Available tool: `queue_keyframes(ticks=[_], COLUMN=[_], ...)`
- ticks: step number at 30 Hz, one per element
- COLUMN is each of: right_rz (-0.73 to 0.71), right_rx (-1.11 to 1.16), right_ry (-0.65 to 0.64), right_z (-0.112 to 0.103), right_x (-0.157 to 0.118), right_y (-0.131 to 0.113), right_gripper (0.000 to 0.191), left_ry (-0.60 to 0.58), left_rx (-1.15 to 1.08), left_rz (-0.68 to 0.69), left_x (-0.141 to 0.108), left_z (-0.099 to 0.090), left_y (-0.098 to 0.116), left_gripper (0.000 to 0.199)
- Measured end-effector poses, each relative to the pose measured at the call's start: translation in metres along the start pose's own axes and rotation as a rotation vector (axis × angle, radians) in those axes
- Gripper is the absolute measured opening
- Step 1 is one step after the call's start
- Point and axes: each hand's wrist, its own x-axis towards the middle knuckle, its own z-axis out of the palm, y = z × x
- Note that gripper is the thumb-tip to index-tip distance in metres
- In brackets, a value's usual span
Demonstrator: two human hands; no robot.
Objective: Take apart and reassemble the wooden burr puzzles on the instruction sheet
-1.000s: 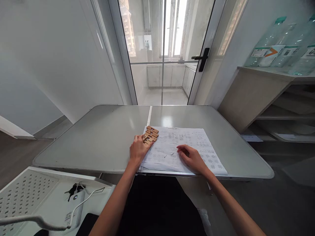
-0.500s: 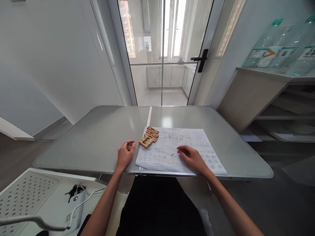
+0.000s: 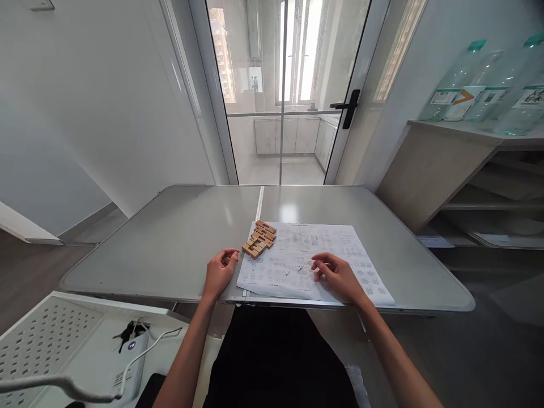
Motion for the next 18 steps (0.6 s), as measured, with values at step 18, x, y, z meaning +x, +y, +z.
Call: queue_keyframes(ticks=[18], right_rz=[0.006], right_rx=[0.024], right_ry=[0.012], right_z=[0.0003], right_x=[0.0014], right_y=[0.0063], right_gripper=[0.037], left_ry=[-0.011], left_rx=[-0.014], left_rz=[0.0], left_x=[-0.0025], left_z=[0.0003], left_y=[0.0022], left_gripper=[0.04])
